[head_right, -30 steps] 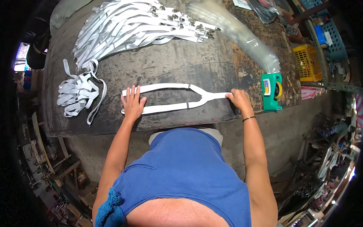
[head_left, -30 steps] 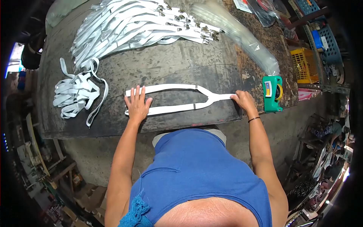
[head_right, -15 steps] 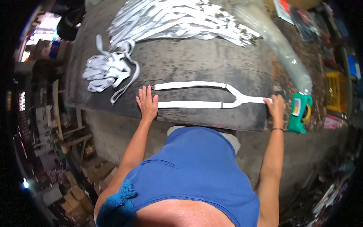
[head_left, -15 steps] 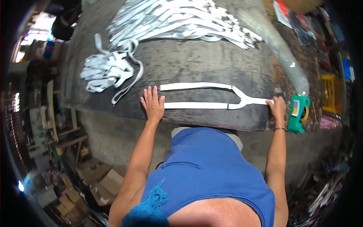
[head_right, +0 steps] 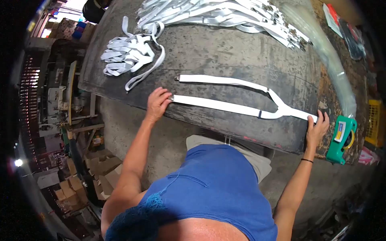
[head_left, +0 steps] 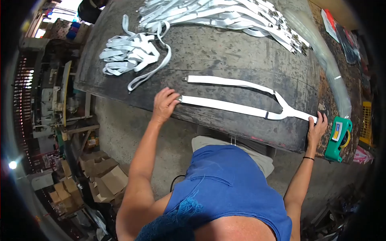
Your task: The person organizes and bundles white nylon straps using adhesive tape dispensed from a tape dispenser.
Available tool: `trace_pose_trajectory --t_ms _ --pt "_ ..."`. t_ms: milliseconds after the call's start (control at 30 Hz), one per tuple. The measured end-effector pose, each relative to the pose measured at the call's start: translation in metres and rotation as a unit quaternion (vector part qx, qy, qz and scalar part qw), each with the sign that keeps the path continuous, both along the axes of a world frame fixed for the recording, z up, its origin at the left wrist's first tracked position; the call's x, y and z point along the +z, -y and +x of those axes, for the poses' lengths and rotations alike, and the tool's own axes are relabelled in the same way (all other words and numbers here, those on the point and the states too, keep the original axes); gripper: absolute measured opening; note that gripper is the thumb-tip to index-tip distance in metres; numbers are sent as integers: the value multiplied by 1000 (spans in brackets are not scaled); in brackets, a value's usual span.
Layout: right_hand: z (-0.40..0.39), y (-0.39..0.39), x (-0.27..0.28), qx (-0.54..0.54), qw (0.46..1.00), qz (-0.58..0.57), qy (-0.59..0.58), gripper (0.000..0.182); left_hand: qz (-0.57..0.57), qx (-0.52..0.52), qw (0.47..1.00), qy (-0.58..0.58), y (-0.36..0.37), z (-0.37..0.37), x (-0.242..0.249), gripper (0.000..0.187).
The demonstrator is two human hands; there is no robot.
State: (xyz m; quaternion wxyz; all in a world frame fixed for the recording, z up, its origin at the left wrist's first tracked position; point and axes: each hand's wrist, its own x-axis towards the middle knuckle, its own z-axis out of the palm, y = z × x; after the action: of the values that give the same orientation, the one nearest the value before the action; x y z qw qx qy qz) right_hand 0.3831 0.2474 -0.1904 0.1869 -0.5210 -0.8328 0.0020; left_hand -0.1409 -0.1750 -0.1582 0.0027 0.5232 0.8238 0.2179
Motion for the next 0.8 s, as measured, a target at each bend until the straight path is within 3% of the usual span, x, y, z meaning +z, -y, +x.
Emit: trace_pose_trajectory --t_ms 133,300,367,467,600,800 --pt "-5 1 4 10 1000 13 -7 45 55 1 998 -44 -2 4 -10 30" --pt "-12 12 12 8 992 87 -89 35 63 18 998 -15 -1 11 -12 59" --pt "-15 17 5 -17 985 113 -130 33 91 50 995 -2 6 11 -21 61" --pt "-19 20 6 -49 982 88 -158 33 151 58 987 -14 8 9 -32 55" --pt "-18 17 3 -44 986 63 -148 39 145 117 982 -12 7 7 -40 41" --pt "-16 -59 8 -40 985 75 -154 44 134 119 981 -67 3 14 -36 28"
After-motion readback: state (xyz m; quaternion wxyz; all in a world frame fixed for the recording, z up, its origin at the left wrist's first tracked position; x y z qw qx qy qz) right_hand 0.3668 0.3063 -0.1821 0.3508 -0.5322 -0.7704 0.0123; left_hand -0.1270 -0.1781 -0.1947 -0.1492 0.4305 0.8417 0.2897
